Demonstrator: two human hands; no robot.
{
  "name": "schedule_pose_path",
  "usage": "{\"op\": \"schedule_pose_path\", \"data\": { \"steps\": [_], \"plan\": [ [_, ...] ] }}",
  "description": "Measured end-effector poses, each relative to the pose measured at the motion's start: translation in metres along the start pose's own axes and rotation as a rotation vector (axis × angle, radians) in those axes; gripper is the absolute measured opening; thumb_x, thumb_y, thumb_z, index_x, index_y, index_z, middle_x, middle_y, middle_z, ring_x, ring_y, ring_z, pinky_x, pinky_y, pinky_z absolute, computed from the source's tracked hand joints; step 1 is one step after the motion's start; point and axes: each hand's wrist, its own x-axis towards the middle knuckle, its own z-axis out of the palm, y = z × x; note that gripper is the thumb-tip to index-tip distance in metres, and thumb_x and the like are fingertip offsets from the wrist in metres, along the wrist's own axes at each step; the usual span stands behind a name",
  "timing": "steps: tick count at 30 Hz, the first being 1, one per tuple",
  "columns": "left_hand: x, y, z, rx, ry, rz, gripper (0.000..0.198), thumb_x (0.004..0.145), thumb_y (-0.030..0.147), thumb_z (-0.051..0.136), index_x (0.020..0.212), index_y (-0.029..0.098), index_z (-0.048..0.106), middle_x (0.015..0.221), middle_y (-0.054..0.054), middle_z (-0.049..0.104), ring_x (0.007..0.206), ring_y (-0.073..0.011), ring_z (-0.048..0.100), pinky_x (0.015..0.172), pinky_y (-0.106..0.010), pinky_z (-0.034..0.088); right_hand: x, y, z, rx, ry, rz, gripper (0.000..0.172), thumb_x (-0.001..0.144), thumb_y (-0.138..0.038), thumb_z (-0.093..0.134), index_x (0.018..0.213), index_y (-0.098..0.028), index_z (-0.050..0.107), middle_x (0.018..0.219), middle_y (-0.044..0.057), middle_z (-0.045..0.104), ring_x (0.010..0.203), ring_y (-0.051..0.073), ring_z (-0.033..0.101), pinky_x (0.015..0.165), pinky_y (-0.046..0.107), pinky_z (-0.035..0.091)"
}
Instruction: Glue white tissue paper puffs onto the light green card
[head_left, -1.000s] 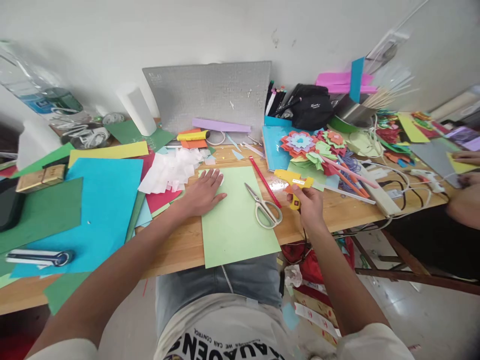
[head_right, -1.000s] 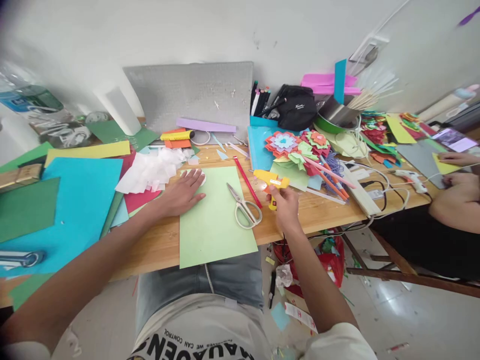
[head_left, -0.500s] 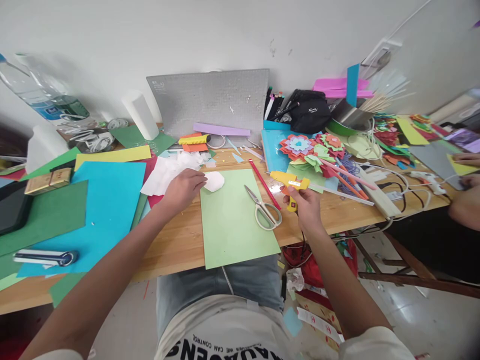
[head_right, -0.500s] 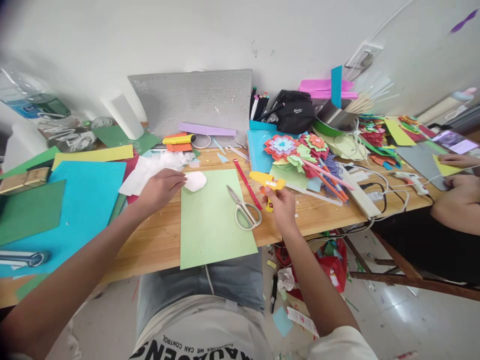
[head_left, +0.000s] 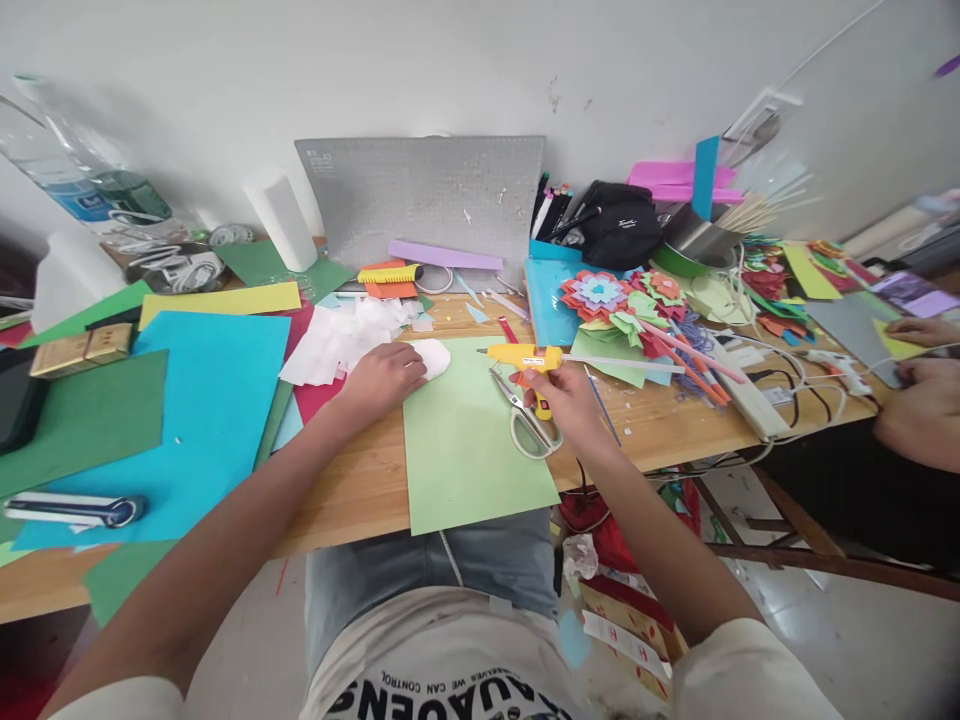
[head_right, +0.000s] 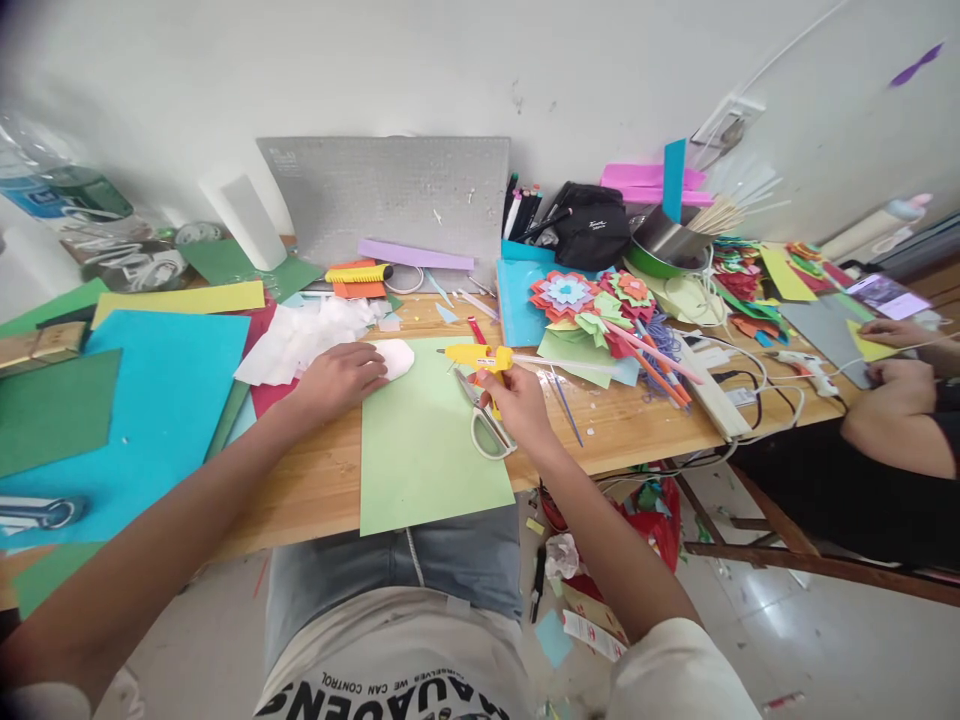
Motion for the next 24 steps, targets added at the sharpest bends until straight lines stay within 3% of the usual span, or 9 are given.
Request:
{"op": "schedule_pose_path", "data": {
  "steps": [5,9,12,16,20,24],
  "plan": [
    [0.004,0.013,-0.005,0.111,-0.115,0.047,0.026,0.090,0.004,0.044,0.081,0.012,0.068,0.085,-0.011,0.068,0.081,-0.0223,0.064,0.071,-0.034,0.047,0.003,0.003,0.008,0.049,-0.015,0.025,0.042,0.073,-0.057,0.071,0.079,-0.016,0.069,0.069,0.005,0.068,0.052,0.013,0.054,0.050,0.026,0.038],
    [0.012,0.011,-0.008,0.066,-0.168,-0.006,0.026,0.095,0.014,0.045,0.081,0.011,0.067,0.086,-0.012,0.067,0.081,-0.0224,0.065,0.070,-0.033,0.048,0.001,0.007,0.002,0.128,0.036,0.042,0.038,0.074,-0.053,0.073,0.081,-0.016,0.070,0.071,0.004,0.068,0.053,0.012,0.054,0.050,0.025,0.038],
    [0.021,0.001,-0.008,0.001,-0.120,0.019,0.017,0.093,0.019,0.053,0.100,0.012,0.068,0.110,-0.016,0.067,0.104,-0.0270,0.064,0.086,-0.038,0.051,-0.002,0.012,-0.009,0.188,0.077,0.040,0.037,0.076,-0.053,0.072,0.079,-0.016,0.069,0.064,0.002,0.064,0.052,0.011,0.052,0.049,0.024,0.038],
    [0.023,-0.009,0.002,-0.139,-0.193,0.051,0.035,0.098,0.022,0.046,0.131,0.017,0.056,0.151,-0.017,0.045,0.135,-0.0261,0.050,0.103,-0.041,0.047,-0.004,0.021,-0.025,0.224,0.133,0.025,0.038,0.075,-0.054,0.074,0.075,-0.018,0.063,0.058,0.000,0.061,0.051,0.013,0.055,0.051,0.026,0.043],
    [0.017,-0.010,0.013,-0.182,-0.287,0.030,0.043,0.104,0.026,0.030,0.143,0.018,0.046,0.159,-0.016,0.033,0.145,-0.0256,0.036,0.110,-0.042,0.043,-0.007,0.026,-0.038,0.214,0.221,0.044,0.039,0.071,-0.054,0.076,0.073,-0.018,0.061,0.058,0.001,0.063,0.048,0.013,0.056,0.048,0.026,0.042],
    [0.014,-0.007,0.013,-0.173,-0.323,-0.012,0.049,0.104,0.028,0.026,0.149,0.014,0.038,0.161,-0.017,0.027,0.149,-0.0275,0.027,0.116,-0.046,0.035,-0.012,0.030,-0.052,0.242,0.260,0.057,0.038,0.069,-0.051,0.079,0.075,-0.017,0.063,0.066,0.004,0.068,0.048,0.011,0.054,0.045,0.024,0.040]
  ]
}}
